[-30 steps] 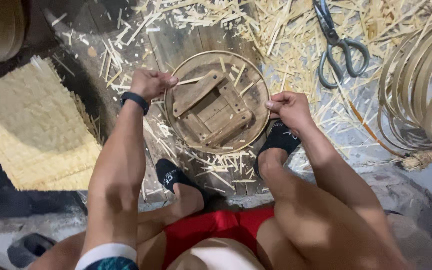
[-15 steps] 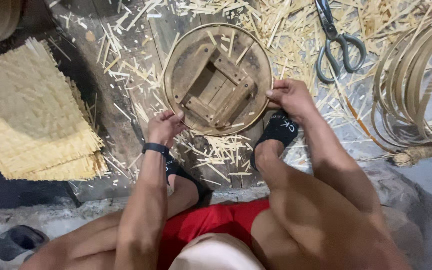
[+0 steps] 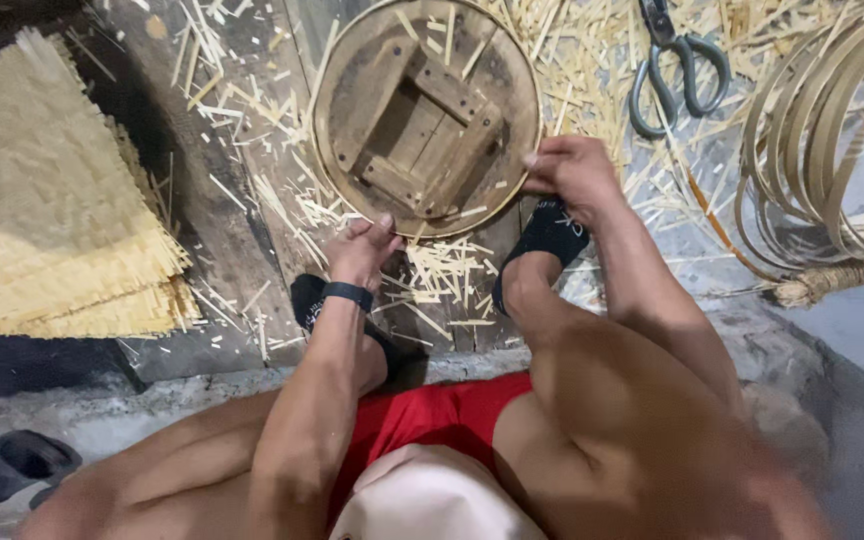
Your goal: The person places a woven mat over a circular wooden frame, flips it, and uses shears to trim the excess matting flush with the frame. The finished base is stacked with others, and the process repeats with additional mats and frames.
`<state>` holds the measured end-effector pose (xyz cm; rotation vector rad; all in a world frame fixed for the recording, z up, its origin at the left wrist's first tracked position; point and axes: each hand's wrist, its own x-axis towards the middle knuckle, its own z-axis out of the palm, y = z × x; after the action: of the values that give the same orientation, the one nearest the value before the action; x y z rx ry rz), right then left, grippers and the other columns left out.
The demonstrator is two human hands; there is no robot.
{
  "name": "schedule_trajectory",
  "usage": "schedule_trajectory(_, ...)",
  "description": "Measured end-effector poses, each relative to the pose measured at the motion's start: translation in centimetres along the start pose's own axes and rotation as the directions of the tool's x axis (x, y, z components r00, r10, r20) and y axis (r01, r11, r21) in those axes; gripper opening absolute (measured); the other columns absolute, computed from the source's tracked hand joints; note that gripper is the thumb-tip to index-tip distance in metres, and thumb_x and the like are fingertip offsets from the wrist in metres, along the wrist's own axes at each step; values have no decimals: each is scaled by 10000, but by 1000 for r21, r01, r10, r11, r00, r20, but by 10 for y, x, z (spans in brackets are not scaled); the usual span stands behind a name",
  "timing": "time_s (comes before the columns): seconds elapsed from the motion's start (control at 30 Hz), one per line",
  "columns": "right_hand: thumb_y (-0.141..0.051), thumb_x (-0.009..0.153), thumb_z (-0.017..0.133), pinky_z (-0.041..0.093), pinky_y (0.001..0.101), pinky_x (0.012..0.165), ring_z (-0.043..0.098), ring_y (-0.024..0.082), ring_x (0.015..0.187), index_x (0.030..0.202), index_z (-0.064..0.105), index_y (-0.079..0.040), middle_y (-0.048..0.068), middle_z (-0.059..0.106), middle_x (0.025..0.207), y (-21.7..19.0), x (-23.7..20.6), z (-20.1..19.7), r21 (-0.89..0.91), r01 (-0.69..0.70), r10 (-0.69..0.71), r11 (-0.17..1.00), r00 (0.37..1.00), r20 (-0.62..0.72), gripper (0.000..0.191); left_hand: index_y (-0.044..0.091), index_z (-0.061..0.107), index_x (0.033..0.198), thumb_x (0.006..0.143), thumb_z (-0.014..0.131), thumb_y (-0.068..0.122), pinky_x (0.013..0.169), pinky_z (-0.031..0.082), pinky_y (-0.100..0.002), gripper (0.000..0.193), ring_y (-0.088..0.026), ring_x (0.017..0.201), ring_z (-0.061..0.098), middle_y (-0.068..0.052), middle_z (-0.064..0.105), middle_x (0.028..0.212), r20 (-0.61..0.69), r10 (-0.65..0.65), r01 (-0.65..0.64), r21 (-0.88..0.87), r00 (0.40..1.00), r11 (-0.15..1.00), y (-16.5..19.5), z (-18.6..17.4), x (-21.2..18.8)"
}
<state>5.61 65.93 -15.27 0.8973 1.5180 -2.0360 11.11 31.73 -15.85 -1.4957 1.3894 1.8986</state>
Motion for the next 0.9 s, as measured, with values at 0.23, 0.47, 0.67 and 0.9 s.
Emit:
schedule_trajectory(0.23, 48, 912, 726, 665, 348, 592, 730, 215, 699, 918, 600, 44, 108, 674, 824, 23, 4, 5, -141, 15, -28, 990, 996, -89, 126, -5, 571, 974, 837, 786, -6, 712, 675, -390, 255, -259, 781, 748, -147, 712, 904, -50, -1, 2, 14, 999, 1000, -10, -3, 4)
schedule_trajectory(0.47, 12, 888, 712, 659, 361, 676, 769, 250, 778, 1056, 631, 85, 147, 725, 896, -4, -14, 16, -184, -3, -8, 983, 998, -58, 200, -43, 578, 1042, 982, 699, 121, 570, 527, -337, 213, -218, 686, 630, -161, 728, 906, -94, 218, -197, 199, 971, 960, 15, 9, 5)
schedule_trajectory(0.67, -284, 984, 719, 583, 400, 1000, 660, 254, 1122, 1392, 540, 63, 200, 665, 1215, -88, -45, 72, -512, 423, -417, 747, 899, 135, 564, 33, 694, 1157, 921, 717, 157, 664, 551, -256, 268, -123, 764, 667, -75, 753, 1010, 10, 201, -198, 215, 980, 956, 113, 28, -16)
schedule_trajectory(0.9, -327, 955, 704, 531, 438, 1067, 632, 254, 1122, 1236, 531, 7, 158, 598, 1155, -151, -52, 141, 454, -31, -120, 890, 946, 300, 469, 8, 738, 1134, 949, 820, 189, 786, 546, -313, 272, -199, 904, 599, -156, 613, 1015, 365, 862, -902, 377, 352, 209, 148, 78, -122)
